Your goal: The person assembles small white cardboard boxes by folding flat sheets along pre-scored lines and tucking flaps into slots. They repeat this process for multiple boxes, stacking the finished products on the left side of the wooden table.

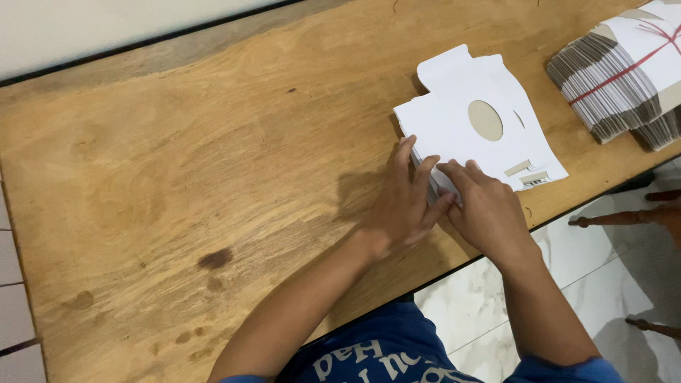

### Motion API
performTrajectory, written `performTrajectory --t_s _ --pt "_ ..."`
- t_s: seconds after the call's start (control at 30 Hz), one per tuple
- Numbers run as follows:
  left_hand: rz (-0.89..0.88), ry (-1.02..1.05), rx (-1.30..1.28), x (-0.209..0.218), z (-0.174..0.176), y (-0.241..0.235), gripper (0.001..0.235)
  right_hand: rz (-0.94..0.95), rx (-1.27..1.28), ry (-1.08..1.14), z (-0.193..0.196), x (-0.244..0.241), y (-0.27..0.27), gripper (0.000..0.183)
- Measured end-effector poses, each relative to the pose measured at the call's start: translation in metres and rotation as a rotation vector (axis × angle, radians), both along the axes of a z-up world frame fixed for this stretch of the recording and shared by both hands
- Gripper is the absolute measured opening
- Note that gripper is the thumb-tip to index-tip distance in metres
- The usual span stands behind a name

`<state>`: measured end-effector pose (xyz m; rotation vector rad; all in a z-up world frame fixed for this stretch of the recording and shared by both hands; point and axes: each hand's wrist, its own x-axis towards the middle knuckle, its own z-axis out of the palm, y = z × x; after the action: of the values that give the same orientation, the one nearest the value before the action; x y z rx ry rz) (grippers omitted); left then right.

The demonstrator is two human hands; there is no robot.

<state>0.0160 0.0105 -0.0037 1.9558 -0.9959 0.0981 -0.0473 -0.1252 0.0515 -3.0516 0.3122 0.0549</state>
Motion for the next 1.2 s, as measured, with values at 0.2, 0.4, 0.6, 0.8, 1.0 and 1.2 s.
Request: performTrajectory --t_s 0.2,0.4,0.6,0.8,1.0,1.2 --pt "0.011 -0.077 -0.300 0.006 -0.005 0.000 0.056 0.093 0.015 -0.547 0.016 -0.008 -0.019 0.011" --pt "-0.047 -0.266 -0.136 0.014 0.012 0.033 0.085 0.045 0.237 -1.166 0.062 -0.018 -0.029 0.020" --pt "0.120 -0.537 -0.029 0.030 0.060 0.113 0.049 0.203 1.062 -0.894 0.083 0.024 0.013 0.034" --pt "0.427 0.273 -0.575 0.024 0.094 0.187 0.034 0.181 1.570 -0.533 0.046 0.085 0.083 0.077" --pt "0.470 0.754 -0.742 0.026 0.026 0.214 0.036 0.481 0.499 -0.212 0.015 0.096 0.182 0.093" --pt "0.465 0.691 -0.682 0.020 0.011 0.241 0.046 0.395 0.778 0.011 -0.013 0.105 0.199 0.084"
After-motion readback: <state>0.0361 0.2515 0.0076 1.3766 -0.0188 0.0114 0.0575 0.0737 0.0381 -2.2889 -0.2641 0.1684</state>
